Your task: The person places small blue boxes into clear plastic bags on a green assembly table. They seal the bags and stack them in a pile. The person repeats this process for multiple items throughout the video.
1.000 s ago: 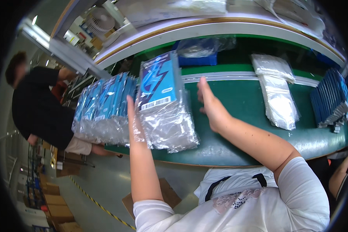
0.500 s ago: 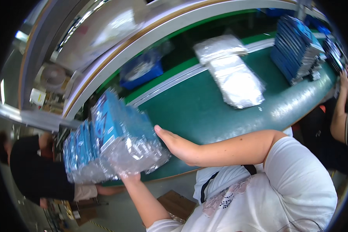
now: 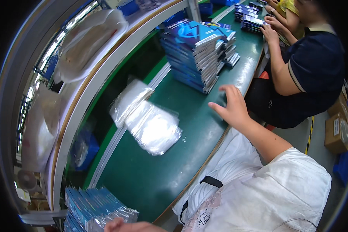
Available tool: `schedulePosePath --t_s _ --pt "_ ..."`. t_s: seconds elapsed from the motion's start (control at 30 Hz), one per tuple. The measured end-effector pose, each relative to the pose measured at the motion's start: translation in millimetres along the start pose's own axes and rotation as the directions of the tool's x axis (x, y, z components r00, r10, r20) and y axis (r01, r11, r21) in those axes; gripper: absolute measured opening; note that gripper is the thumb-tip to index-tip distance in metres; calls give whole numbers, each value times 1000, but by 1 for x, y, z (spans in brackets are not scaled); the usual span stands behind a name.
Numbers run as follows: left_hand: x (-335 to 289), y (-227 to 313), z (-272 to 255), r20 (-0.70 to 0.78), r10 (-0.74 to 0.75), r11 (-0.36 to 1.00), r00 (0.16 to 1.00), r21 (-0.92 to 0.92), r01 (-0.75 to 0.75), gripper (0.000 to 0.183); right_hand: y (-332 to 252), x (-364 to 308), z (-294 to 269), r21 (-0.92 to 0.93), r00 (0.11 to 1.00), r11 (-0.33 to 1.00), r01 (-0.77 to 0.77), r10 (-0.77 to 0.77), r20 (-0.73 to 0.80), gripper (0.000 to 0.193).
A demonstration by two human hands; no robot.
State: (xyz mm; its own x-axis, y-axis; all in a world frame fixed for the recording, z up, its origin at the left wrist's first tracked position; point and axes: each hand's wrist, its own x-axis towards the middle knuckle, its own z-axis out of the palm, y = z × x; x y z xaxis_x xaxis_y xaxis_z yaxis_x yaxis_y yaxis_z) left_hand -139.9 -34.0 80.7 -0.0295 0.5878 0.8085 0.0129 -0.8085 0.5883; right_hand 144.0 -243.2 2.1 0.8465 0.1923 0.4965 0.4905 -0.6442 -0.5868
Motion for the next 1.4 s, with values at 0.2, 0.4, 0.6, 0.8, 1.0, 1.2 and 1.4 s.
schedulePosePath --t_s 0.2,0.4,0.6,0.8,1.0,1.2,1.4 --pt "-28 -14 85 611 -32 997 791 -39 71 30 15 38 32 -192 997 979 -67 61 -39 100" --pt "-28 -30 121 796 69 993 601 2 -116 30 14 40 37 -94 995 994 -54 46 -92 76" --pt "-18 -46 120 886 3 985 463 78 -155 40 10 27 27 -30 998 998 -48 46 -40 70" --pt "-5 -58 115 973 23 973 230 31 -228 36 -1 19 27 -89 999 995 33 -31 22 78" --pt "4 -51 124 948 157 923 278 -41 -384 17 -16 42 -11 -201 914 971 127 -36 404 72" --pt "3 -50 127 921 109 959 374 1 -282 18 -57 98 -85 156 975 967 203 -184 -126 42" --pt "-1 -47 125 878 111 975 465 -6 -223 24 -100 158 -59 -84 980 991 105 -88 180 103"
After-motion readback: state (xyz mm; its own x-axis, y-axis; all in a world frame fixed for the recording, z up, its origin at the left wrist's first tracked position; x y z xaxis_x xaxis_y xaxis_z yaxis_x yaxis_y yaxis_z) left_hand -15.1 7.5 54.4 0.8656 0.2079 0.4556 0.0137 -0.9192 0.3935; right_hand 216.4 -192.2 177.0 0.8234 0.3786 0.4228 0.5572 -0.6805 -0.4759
